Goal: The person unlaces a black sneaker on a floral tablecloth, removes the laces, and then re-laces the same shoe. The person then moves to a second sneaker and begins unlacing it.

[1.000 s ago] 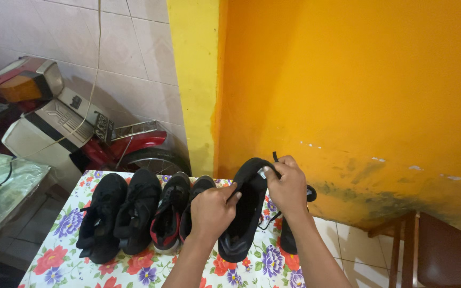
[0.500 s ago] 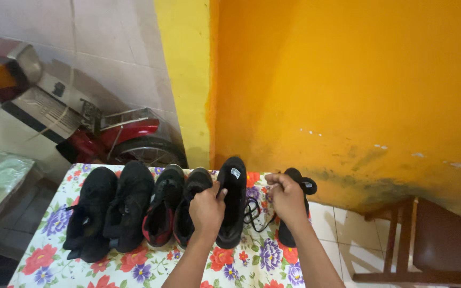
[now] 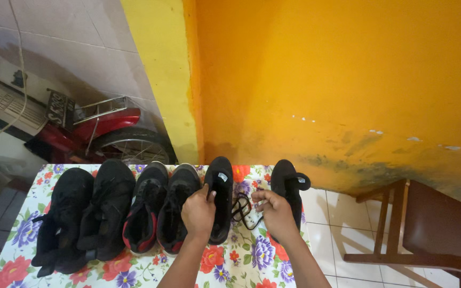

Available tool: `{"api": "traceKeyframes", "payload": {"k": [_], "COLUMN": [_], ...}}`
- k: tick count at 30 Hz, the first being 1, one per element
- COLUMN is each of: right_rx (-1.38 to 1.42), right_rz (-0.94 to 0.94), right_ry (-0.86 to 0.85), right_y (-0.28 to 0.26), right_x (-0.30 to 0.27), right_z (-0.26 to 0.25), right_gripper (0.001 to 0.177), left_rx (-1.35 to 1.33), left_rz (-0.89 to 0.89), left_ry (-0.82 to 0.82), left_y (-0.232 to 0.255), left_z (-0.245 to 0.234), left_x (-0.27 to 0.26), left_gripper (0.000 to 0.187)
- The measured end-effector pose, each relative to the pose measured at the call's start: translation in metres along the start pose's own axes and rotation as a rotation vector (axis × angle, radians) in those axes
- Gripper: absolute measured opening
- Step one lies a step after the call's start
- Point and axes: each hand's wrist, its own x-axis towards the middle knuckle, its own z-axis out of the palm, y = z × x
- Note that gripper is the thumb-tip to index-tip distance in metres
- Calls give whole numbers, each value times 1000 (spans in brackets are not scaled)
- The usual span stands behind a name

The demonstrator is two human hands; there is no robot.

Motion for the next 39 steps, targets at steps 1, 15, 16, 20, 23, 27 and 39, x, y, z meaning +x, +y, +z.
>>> {"api": "traceKeyframes", "payload": {"k": [1, 15, 16, 20, 23, 27, 39], "right_rx": [0, -19, -2, -28, -77, -362, -452], "right_rz": [16, -429, -422, -343, -315, -280, -380], "right_ry": [-4, -217, -223, -205, -191, -115, 92], "right_y": [-3, -86, -94, -129, -150, -164, -149], "right_x": [-2, -21, -22, -30, -38, -41, -35], "right_z": [1, 7, 8, 6, 2, -13, -73], "right_gripper": [44, 21, 21, 21, 22, 20, 18], "left_rx": [10, -573, -655, -625, -407, -505, -1198], "left_rz": [-20, 692, 649, 474, 367, 342, -579], "left_ry": [-42, -136, -243, -518, -497, -281, -129], "left_y": [3, 77, 80, 84, 78, 53, -40], "left_z": [-4, -106, -112, -134, -140, -141, -181], "left_x": [0, -3, -2, 10, 13, 29, 72], "left_gripper": [31, 27, 30, 25, 19, 19, 22]}}
